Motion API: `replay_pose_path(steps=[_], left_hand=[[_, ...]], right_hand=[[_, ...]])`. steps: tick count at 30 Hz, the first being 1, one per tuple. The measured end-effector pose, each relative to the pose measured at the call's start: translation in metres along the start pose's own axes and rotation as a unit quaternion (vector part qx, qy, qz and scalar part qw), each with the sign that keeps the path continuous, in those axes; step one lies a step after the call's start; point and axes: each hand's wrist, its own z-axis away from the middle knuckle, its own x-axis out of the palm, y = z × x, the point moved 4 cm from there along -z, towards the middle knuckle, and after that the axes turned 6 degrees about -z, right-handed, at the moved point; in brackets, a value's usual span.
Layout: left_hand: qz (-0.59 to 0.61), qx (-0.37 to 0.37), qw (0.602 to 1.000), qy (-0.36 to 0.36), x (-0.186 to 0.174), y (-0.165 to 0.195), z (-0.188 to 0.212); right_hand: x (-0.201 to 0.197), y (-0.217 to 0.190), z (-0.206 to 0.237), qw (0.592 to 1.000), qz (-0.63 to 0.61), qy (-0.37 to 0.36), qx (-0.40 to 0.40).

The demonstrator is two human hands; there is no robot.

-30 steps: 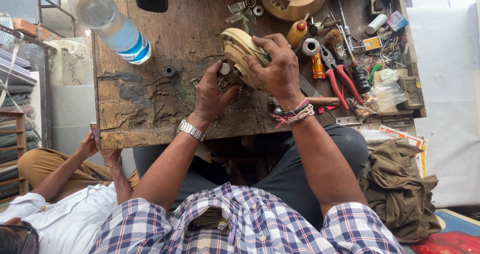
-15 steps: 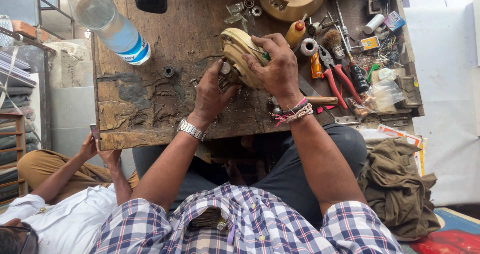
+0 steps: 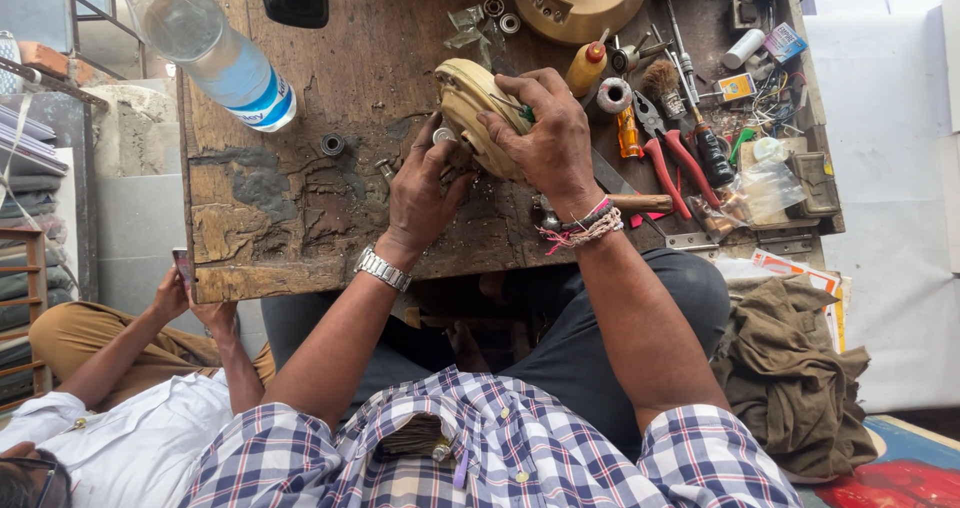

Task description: The person sits at a cluttered workbench and uses a screwdriver to adjust a small cylindrical component on a brass-colored circular device. They then use a soldering iron to heat a wire connection on the same device while holding the wire with their other hand.

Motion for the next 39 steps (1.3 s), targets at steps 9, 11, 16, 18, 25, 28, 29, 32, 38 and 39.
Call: replay_pose_path(steps=[9, 11, 16, 18, 25, 28, 29, 32, 38, 39], left_hand=[[-0.001, 0.005, 1.000, 0.016, 0.0042, 0.0018, 0.0048], [0.030, -0.020, 0.999, 0.013, 0.0059, 0.0018, 0.0045], [0.032, -0.021, 0.999, 0.025, 0.0059, 0.0056, 0.0024], [0.026, -0.021, 0.999, 0.023, 0.0050, 0.0062, 0.0017], [0.027, -0.031, 0.999, 0.011, 0.0027, 0.0058, 0.0021], [0.033, -0.013, 0.999, 0.030, 0.0008, 0.0068, 0.0032], [0.028, -0.007, 0.999, 0.029, 0.0011, 0.0068, 0.0031], [0.019, -0.017, 0.999, 0.029, 0.0026, 0.0039, 0.0017], [0.028, -0.015, 0.999, 0.034, 0.0022, 0.0016, 0.0021], [0.030, -0.014, 0.999, 0.034, 0.0022, 0.0020, 0.0024]], right_hand=[[0.0001, -0.0015, -0.0006, 1.000, 0.002, 0.001, 0.000], [0.0000, -0.0019, -0.0005, 1.000, 0.000, 0.001, 0.000], [-0.0006, -0.0012, -0.0016, 1.000, -0.005, -0.001, 0.005], [-0.0005, -0.0007, -0.0020, 1.000, -0.004, 0.001, 0.006], [0.0005, 0.0006, -0.0016, 1.000, -0.008, 0.000, 0.002], [0.0007, 0.0008, -0.0016, 1.000, -0.005, -0.001, 0.002], [0.0006, 0.0010, -0.0015, 1.000, -0.002, -0.003, 0.002], [0.0002, 0.0014, -0.0021, 1.000, 0.000, -0.004, 0.004], [-0.0010, 0.0027, -0.0034, 1.000, -0.005, -0.002, 0.005], [-0.0012, 0.0029, -0.0030, 1.000, -0.004, -0.002, 0.007]])
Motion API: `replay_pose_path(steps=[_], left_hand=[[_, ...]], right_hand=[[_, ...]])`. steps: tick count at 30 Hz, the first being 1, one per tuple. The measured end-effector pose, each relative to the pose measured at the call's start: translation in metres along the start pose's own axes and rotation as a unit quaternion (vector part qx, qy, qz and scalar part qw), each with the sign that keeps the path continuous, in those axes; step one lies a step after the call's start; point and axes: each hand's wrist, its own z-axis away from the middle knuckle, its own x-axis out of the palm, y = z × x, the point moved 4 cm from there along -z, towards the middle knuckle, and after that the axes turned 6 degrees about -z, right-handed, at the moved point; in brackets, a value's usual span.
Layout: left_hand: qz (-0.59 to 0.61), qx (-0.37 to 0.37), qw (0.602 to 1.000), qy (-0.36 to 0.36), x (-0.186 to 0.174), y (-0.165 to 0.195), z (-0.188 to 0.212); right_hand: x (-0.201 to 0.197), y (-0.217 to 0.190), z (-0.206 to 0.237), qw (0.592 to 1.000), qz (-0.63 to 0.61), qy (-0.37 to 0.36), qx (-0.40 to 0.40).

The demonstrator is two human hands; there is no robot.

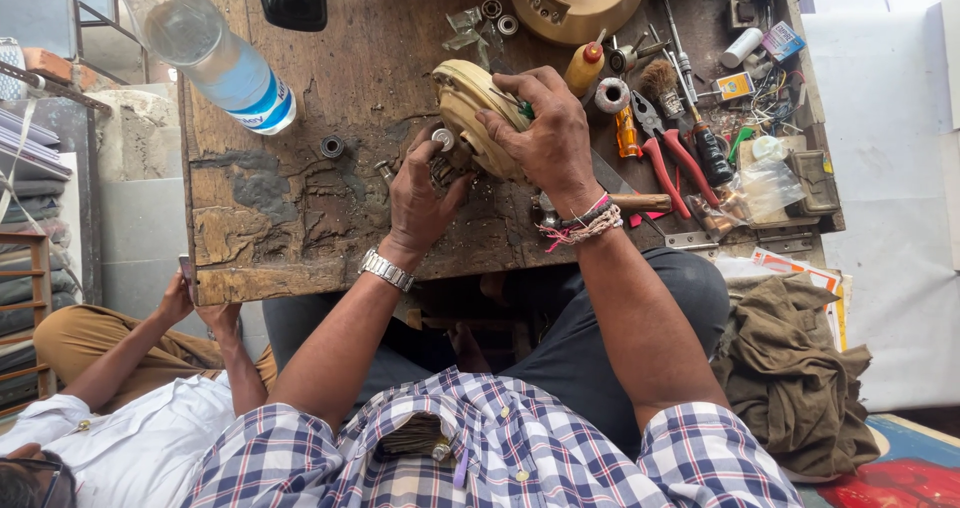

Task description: The person sits at a cluttered workbench and uses a screwdriver to adjust a small cylindrical component on a brass-colored circular device. They then use a soldering iron to heat a wire connection on the same device while holding the wire with their other hand.

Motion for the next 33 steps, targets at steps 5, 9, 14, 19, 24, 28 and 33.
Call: replay_pose_path(steps=[5, 9, 14, 19, 24, 28, 33], left_hand=[[-0.010, 0.011, 1.000, 0.007, -0.0003, 0.0017, 0.0003], [-0.040, 0.026, 0.999, 0.000, -0.0008, 0.0012, 0.0008], [0.002, -0.005, 1.000, 0.002, 0.0000, -0.0003, 0.0014], [-0.007, 0.011, 1.000, 0.007, -0.0010, 0.0008, 0.0017], [-0.024, 0.032, 0.999, 0.005, -0.0007, 0.0011, 0.0020], [-0.024, 0.008, 1.000, -0.011, -0.0002, -0.0001, 0.0015], [-0.074, -0.011, 0.997, -0.014, -0.0015, 0.0042, 0.0053]], right_hand=[[0.0007, -0.0002, 0.0004, 1.000, -0.004, 0.002, 0.005], [0.0013, -0.0002, 0.0001, 1.000, -0.008, 0.002, 0.013], [0.0003, -0.0019, 0.0009, 1.000, -0.005, 0.006, 0.004], [0.0009, -0.0025, 0.0006, 1.000, -0.006, 0.002, 0.010], [0.0003, -0.0032, 0.0010, 1.000, -0.003, 0.008, 0.001], [0.0012, -0.0023, 0.0002, 1.000, 0.006, 0.002, 0.009], [0.0023, -0.0031, 0.0023, 1.000, 0.005, 0.011, 0.004]])
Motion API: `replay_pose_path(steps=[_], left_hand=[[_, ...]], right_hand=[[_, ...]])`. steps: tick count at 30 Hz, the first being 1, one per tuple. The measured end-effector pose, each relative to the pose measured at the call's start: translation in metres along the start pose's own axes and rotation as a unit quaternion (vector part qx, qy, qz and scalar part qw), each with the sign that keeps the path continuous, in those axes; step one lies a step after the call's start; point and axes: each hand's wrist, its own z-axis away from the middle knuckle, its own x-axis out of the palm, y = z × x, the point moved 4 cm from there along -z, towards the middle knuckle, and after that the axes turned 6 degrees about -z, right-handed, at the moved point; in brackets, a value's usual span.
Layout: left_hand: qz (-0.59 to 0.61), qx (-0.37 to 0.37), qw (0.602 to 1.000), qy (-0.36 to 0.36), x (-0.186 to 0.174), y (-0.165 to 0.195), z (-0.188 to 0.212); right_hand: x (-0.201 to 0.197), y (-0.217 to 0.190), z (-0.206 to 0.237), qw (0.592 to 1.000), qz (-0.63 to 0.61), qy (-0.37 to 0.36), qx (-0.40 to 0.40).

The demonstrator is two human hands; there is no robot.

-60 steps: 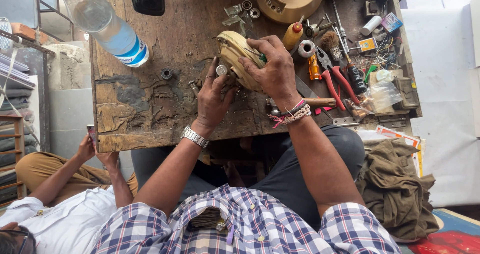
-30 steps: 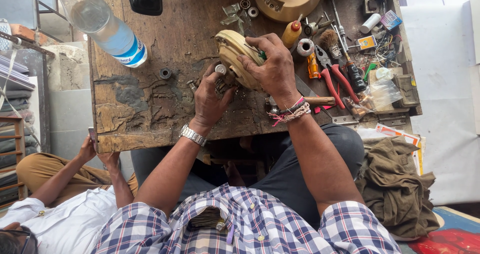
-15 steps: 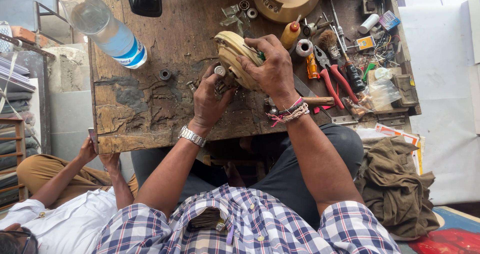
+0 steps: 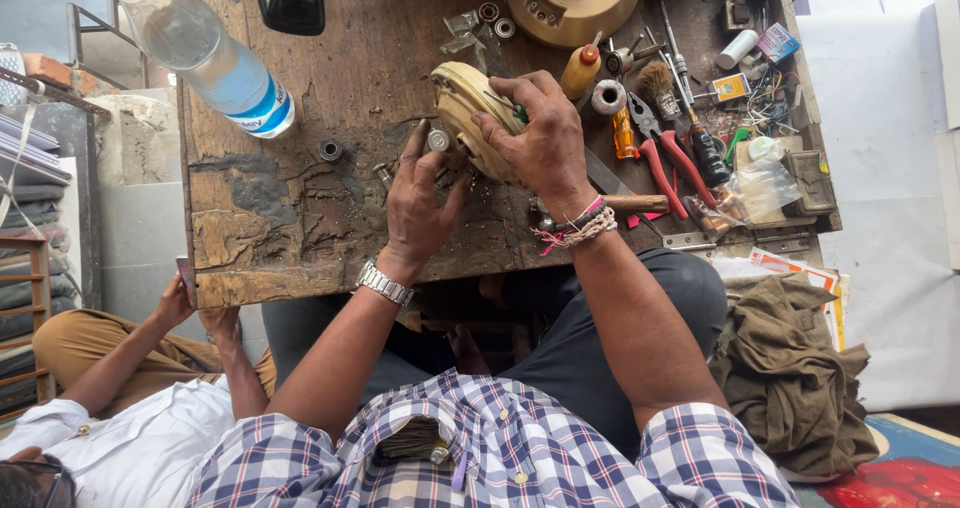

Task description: The person sits at a cluttered workbench and uses a screwdriver to adjust a small cylindrical component on a brass-colored circular device. They then use a soldering iron to heat a wire connection on the same device while holding the wire with their other hand.

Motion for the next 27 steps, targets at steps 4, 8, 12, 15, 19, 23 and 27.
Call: replay_pose_path(steps=[4, 8, 12, 15, 19, 23, 27], left_hand=[[0.053, 0.008, 0.999, -0.012, 0.003, -0.003, -0.004], [0.069, 0.001, 0.997, -0.032, 0.003, -0.010, -0.011], [0.090, -0.007, 0.996, -0.025, 0.001, -0.012, -0.010], [0.025, 0.035, 0.995, 0.087, -0.008, -0.007, -0.003], [-0.058, -0.021, 0.998, 0.005, -0.003, -0.014, 0.005], [-0.009, -0.011, 1.000, -0.015, -0.004, -0.014, 0.006], [0.047, 0.005, 0.999, 0.003, -0.003, -0.006, 0.003]], right_hand=[[0.000, 0.002, 0.000, 1.000, 0.019, 0.001, -0.004], [-0.001, 0.006, -0.001, 0.999, 0.051, 0.009, -0.014], [-0.002, 0.007, -0.001, 0.998, 0.061, 0.008, -0.024], [-0.002, 0.009, 0.000, 0.998, 0.056, 0.005, -0.017], [-0.004, 0.007, -0.002, 0.998, 0.060, 0.003, -0.026], [-0.008, -0.003, 0.002, 0.992, 0.098, 0.046, -0.072], [0.003, -0.006, 0.027, 0.997, 0.073, 0.017, -0.011]])
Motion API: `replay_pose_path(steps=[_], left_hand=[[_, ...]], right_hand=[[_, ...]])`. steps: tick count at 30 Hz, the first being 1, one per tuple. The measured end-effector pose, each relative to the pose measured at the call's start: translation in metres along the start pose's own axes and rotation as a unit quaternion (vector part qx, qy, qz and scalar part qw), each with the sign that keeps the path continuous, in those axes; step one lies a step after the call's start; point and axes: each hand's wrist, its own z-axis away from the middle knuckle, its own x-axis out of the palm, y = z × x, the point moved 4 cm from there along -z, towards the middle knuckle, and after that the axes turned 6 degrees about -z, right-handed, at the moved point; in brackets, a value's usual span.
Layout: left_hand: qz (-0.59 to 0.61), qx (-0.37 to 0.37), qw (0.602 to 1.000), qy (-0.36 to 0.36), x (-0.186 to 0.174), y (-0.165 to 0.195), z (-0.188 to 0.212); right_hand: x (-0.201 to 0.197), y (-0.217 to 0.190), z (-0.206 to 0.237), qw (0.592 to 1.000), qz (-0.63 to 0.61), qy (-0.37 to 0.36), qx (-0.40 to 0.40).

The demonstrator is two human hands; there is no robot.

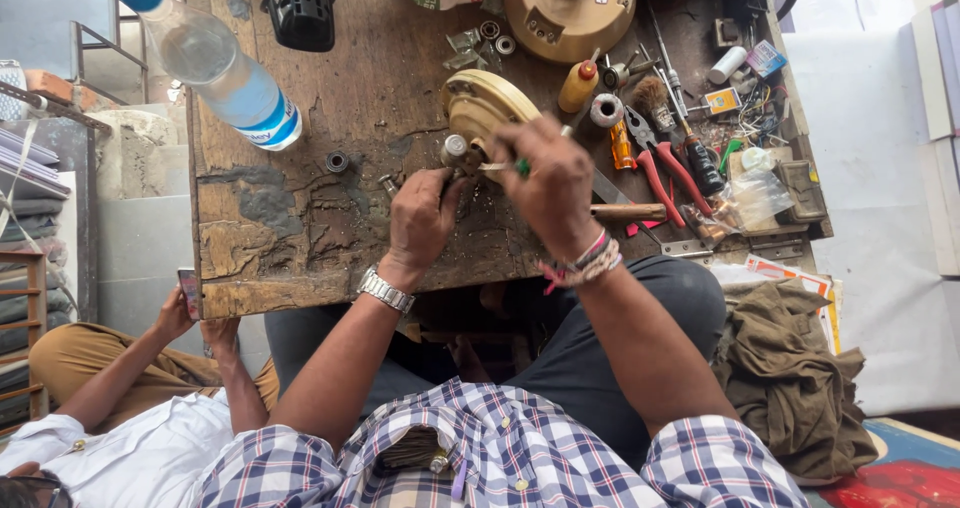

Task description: The person sits at a cluttered workbench and uses a screwdriver to adjust a small cylindrical component on a brass-colored circular device. They then use a soldering iron to heat a wire connection on the same device while holding the wire with their other hand.

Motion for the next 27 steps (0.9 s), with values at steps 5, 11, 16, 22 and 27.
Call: replay_pose_path(steps=[5, 11, 16, 22, 27], left_hand=[[0.018, -0.023, 1.000, -0.006, 0.006, 0.005, -0.001], [0.018, -0.020, 1.000, 0.005, 0.010, 0.007, -0.001], [0.016, -0.021, 1.000, 0.010, 0.011, 0.006, 0.001], [0.025, -0.034, 0.999, 0.014, 0.013, 0.004, 0.004], [0.016, -0.031, 0.999, 0.023, 0.015, 0.003, 0.004]], right_hand=[[0.018, 0.008, 0.013, 0.992, -0.030, -0.089, 0.087], [0.025, 0.015, 0.003, 0.989, -0.028, -0.087, 0.116], [0.031, 0.011, 0.001, 0.990, -0.022, -0.091, 0.102], [0.033, 0.014, 0.001, 0.988, -0.004, -0.107, 0.110], [0.035, 0.017, 0.005, 0.990, -0.011, -0.099, 0.096]])
